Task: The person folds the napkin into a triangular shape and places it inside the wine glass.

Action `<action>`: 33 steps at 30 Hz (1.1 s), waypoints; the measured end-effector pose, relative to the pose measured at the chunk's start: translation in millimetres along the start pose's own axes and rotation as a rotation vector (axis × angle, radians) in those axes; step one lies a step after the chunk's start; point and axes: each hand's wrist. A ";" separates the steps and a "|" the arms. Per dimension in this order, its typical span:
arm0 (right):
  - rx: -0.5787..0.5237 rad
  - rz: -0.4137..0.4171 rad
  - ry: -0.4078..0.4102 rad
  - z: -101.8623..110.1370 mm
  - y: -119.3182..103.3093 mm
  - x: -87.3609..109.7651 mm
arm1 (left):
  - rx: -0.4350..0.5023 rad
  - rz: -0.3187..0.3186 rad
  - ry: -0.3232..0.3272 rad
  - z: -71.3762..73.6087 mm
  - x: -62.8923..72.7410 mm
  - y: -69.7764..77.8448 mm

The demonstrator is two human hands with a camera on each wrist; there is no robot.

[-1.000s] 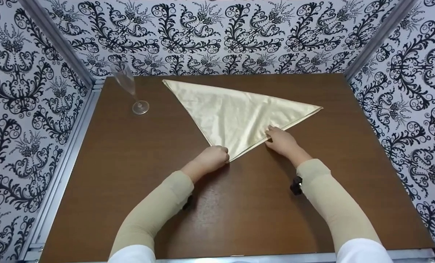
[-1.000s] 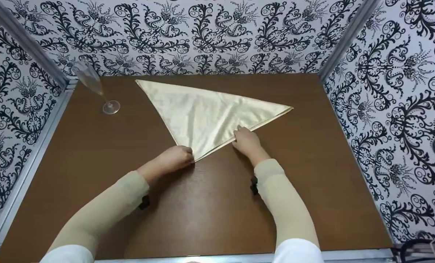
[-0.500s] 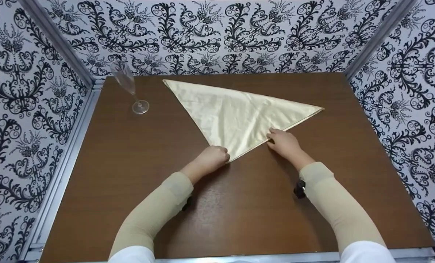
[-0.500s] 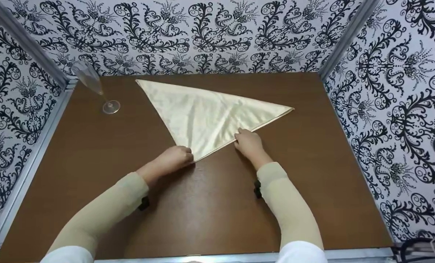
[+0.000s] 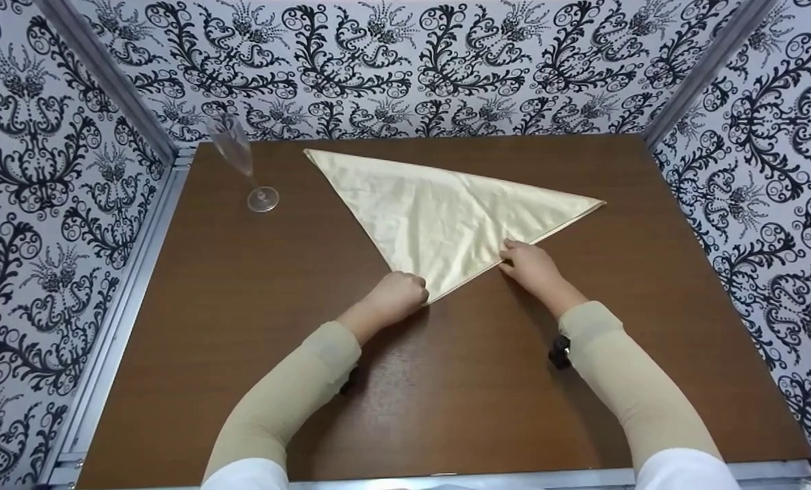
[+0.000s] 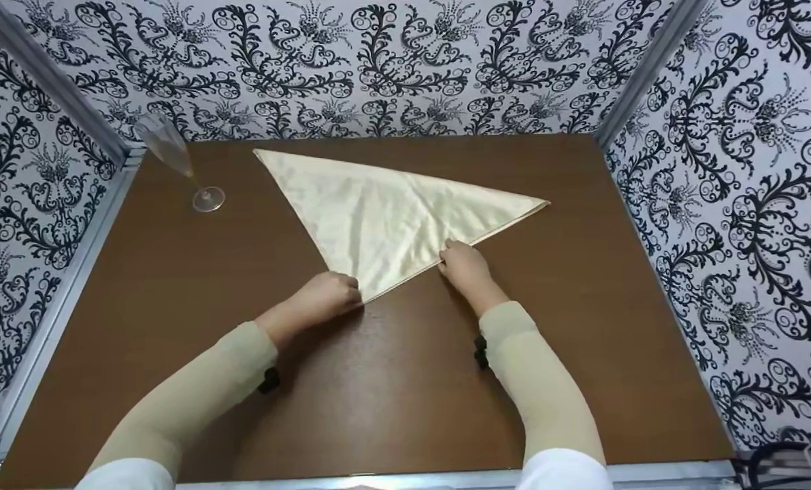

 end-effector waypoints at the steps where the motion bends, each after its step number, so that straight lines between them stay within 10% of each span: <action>1: 0.012 -0.001 -0.007 0.1 -1.2 -0.1 | 0.007 -0.004 0.008 0.0 0.6 0.3; 11: 0.009 0.114 -0.026 4.2 -50.3 14.2 | 0.182 -0.073 0.034 1.6 9.3 -10.2; 33: 0.002 0.122 -0.185 -1.0 -91.4 37.0 | 0.390 0.109 0.023 -1.8 5.1 -29.6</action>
Point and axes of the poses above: each hand's wrist, its own x-axis away from the middle knuckle, its own z-axis out of the back of the hand, y = z × x, and after that the axes turned 7 degrees about x, right-handed
